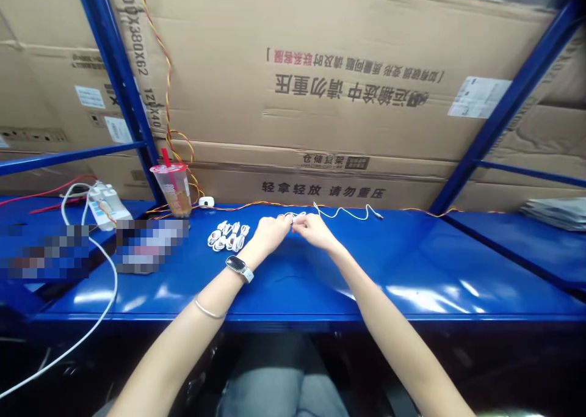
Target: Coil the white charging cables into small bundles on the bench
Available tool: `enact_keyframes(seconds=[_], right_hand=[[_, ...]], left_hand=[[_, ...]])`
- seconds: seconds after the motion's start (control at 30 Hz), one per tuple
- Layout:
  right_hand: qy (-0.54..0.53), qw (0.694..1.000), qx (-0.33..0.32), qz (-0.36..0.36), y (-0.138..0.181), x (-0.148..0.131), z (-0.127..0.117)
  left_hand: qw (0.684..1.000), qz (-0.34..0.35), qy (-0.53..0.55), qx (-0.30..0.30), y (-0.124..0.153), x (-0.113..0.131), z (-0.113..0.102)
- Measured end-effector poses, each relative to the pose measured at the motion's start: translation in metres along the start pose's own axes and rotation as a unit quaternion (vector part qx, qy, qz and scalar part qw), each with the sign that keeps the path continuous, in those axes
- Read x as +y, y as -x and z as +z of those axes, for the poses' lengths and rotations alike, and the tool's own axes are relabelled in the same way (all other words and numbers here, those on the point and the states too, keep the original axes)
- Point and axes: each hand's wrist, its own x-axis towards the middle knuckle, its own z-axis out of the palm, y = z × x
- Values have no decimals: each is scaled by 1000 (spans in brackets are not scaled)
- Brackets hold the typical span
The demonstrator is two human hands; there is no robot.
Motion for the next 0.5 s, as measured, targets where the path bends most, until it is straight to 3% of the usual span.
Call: enact_keyframes(seconds=[0.1, 0.2, 0.37, 0.43, 0.5], right_hand=[[-136, 988, -8, 67, 0, 3, 3], [-176, 981, -22, 82, 0, 4, 3], [-226, 971, -74, 24, 2, -4, -9], [-210, 977, -26, -21, 3, -6, -15], [-154, 983, 72, -67, 3, -5, -21]], left_hand=[[998, 0, -50, -27, 1, 5, -2], [994, -10, -105, -40, 0, 11, -7], [995, -67, -76, -23, -3, 8, -15], [996, -84, -6, -22, -5, 2, -17], [992, -75, 93, -39, -6, -6, -19]])
